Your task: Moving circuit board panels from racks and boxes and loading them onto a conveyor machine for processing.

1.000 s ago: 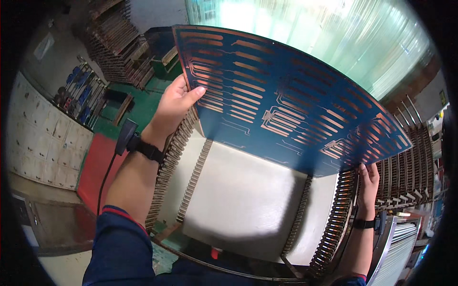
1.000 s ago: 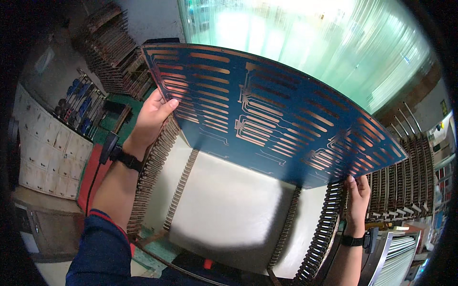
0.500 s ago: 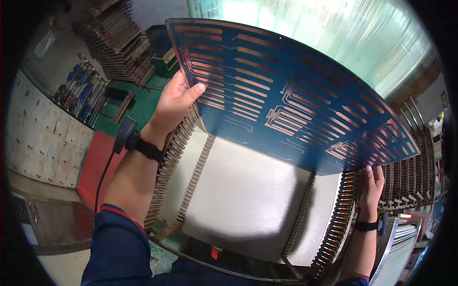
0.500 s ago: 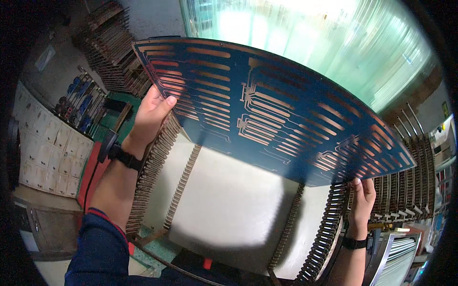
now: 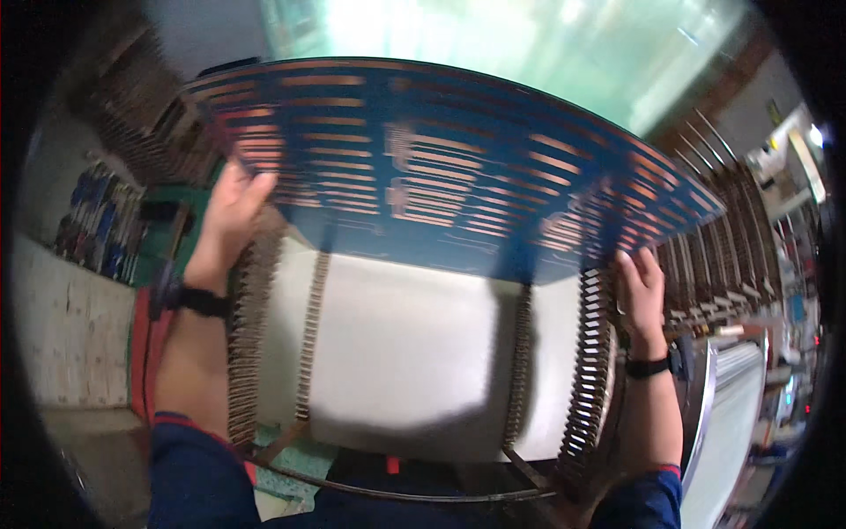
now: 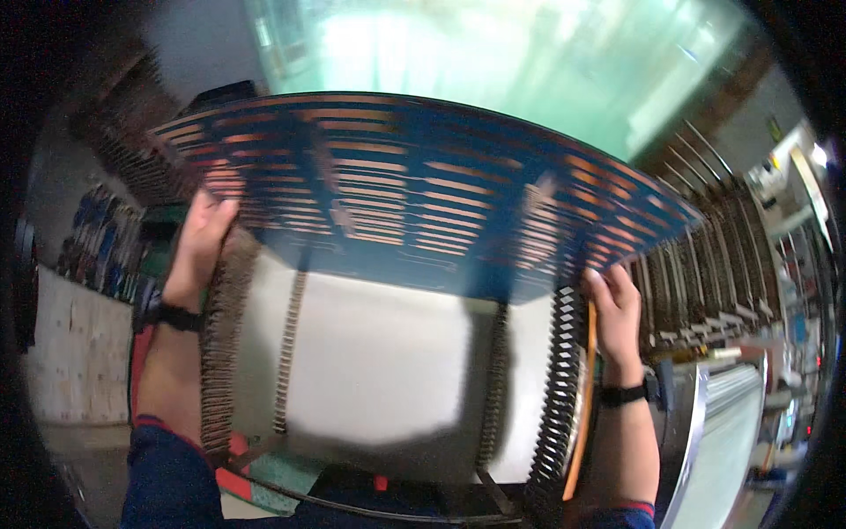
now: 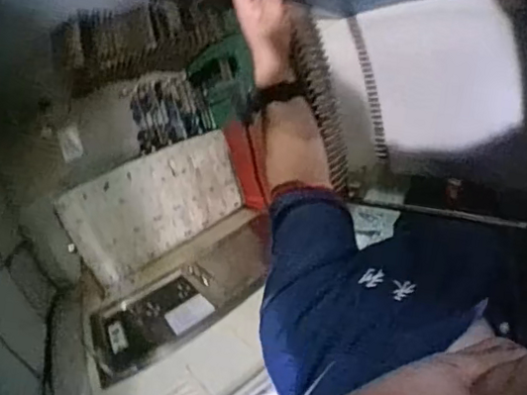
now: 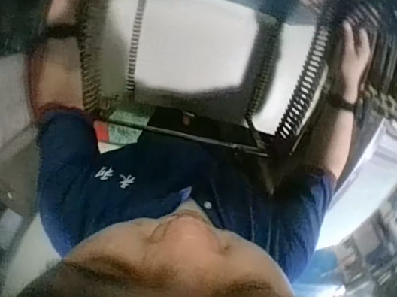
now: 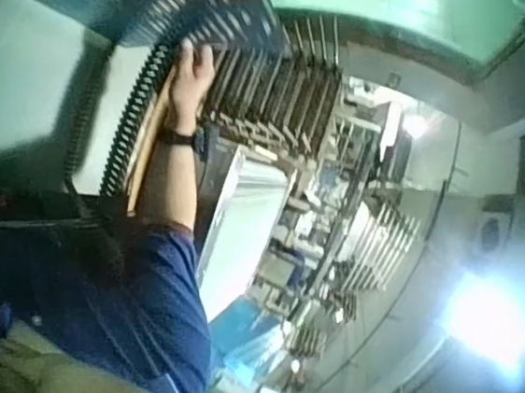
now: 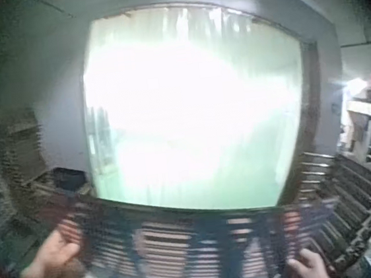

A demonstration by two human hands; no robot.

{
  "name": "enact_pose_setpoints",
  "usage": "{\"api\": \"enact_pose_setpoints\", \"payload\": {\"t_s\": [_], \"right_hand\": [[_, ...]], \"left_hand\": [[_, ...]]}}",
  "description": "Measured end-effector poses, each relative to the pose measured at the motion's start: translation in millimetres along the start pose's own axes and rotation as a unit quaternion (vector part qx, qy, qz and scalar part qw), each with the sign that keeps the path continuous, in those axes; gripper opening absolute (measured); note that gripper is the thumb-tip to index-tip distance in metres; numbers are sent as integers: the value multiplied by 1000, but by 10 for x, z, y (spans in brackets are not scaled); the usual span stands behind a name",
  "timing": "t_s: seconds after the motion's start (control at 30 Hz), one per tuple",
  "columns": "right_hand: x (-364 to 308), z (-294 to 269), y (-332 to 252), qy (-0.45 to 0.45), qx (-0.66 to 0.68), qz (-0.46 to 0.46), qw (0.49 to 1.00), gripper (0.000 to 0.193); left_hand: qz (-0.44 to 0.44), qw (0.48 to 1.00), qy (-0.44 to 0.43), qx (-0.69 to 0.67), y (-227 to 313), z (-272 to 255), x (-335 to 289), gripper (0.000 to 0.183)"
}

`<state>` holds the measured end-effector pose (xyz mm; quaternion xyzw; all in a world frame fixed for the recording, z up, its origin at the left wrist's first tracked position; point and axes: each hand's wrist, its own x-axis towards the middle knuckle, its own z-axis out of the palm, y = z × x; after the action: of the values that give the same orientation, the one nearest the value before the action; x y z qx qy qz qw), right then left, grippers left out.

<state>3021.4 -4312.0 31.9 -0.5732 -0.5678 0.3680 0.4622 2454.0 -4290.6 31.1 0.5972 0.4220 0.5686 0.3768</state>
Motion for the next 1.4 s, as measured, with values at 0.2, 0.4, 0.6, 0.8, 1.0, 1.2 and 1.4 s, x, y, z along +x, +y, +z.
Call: {"api": "enact_pose_setpoints", "payload": {"t_s": [0.2,0.4,0.6,0.8,1.0,1.2,1.4], "right_hand": [[-21,255,-262,33,57,-63,996,18],[36,122,-171,9,138,-28,990,20],[13,107,-137,-8,37,-36,999,23],[10,-112,-114,-39,165,6,985,30],[-607,-627,394,27,213,183,960,61],[-777,-295,-72,-61,286,185,938,50],[-871,-192,-565,17,212,4,977,47]], "left_hand": [[-47,993,24,-102,-4,38,-19,43],[-50,997,49,-35,-13,73,18,45],[-42,998,33,-27,-96,11,11,45],[-20,981,76,177,77,45,-15,35],[-161,930,-5,331,122,122,-185,47],[-125,970,92,188,475,183,-268,43],[176,882,140,414,621,-131,-107,46]]}}
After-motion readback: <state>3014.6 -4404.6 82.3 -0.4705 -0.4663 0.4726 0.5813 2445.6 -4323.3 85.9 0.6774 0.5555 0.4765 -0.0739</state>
